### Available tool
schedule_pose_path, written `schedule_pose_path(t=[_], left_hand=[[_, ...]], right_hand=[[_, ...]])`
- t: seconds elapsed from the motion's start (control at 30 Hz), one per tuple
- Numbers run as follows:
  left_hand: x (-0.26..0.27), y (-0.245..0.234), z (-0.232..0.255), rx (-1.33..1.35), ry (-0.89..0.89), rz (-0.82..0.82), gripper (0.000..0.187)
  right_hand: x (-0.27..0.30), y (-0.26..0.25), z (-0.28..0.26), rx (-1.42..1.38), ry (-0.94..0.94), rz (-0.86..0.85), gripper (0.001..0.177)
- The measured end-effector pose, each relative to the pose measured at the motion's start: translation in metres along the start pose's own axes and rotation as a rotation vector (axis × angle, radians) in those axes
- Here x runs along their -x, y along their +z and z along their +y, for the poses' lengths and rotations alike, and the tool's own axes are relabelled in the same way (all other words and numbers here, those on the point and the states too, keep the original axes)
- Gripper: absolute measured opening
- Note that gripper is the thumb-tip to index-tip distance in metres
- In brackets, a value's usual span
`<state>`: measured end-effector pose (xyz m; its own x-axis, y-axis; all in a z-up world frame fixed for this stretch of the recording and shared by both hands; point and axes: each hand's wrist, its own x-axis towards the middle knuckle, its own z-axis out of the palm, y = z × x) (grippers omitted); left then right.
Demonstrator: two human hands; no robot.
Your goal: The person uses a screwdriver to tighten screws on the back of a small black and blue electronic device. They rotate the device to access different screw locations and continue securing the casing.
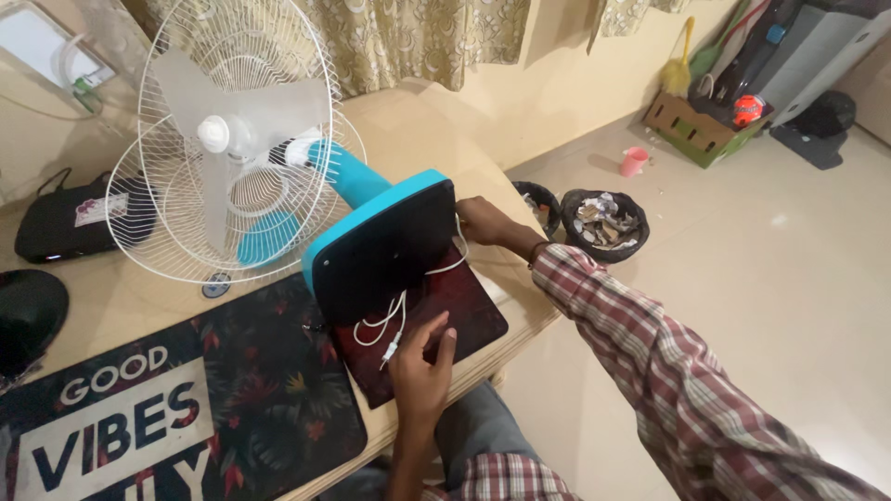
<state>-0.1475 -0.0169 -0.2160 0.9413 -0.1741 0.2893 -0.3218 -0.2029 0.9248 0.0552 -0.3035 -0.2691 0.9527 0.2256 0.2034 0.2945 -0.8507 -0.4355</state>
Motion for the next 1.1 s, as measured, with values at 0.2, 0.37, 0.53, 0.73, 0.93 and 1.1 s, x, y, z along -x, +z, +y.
schedule_pose_path(t=[0.2, 0.37, 0.53, 0.73, 0.93, 1.1], left_hand=[[0.005, 0.007, -0.012, 0.081, -0.021, -0.003, 0.026], [-0.007, 0.022, -0.009, 0.162, -0.032, -0.065, 0.027], [-0.022, 0.033, 0.004, 0.197, -0.034, -0.094, 0.028], [-0.033, 0.037, 0.004, 0.11, -0.016, -0.047, 0.026], [-0.063, 0.047, -0.011, -0.192, 0.243, 0.013, 0.027], [-0.09, 0.061, -0.026, -0.362, 0.272, -0.017, 0.032]], right_hand=[[0.024, -0.011, -0.008, 0.006, -0.012, 0.243, 0.011], [0.046, -0.033, 0.008, -0.229, 0.244, 0.233, 0.012], [0.058, -0.035, 0.023, -0.256, 0.24, 0.359, 0.009], [0.071, -0.038, -0.008, -0.12, 0.164, 0.246, 0.019], [0.064, -0.04, -0.038, -0.037, 0.057, 0.21, 0.02], [0.068, -0.038, -0.038, -0.136, 0.074, 0.213, 0.016]])
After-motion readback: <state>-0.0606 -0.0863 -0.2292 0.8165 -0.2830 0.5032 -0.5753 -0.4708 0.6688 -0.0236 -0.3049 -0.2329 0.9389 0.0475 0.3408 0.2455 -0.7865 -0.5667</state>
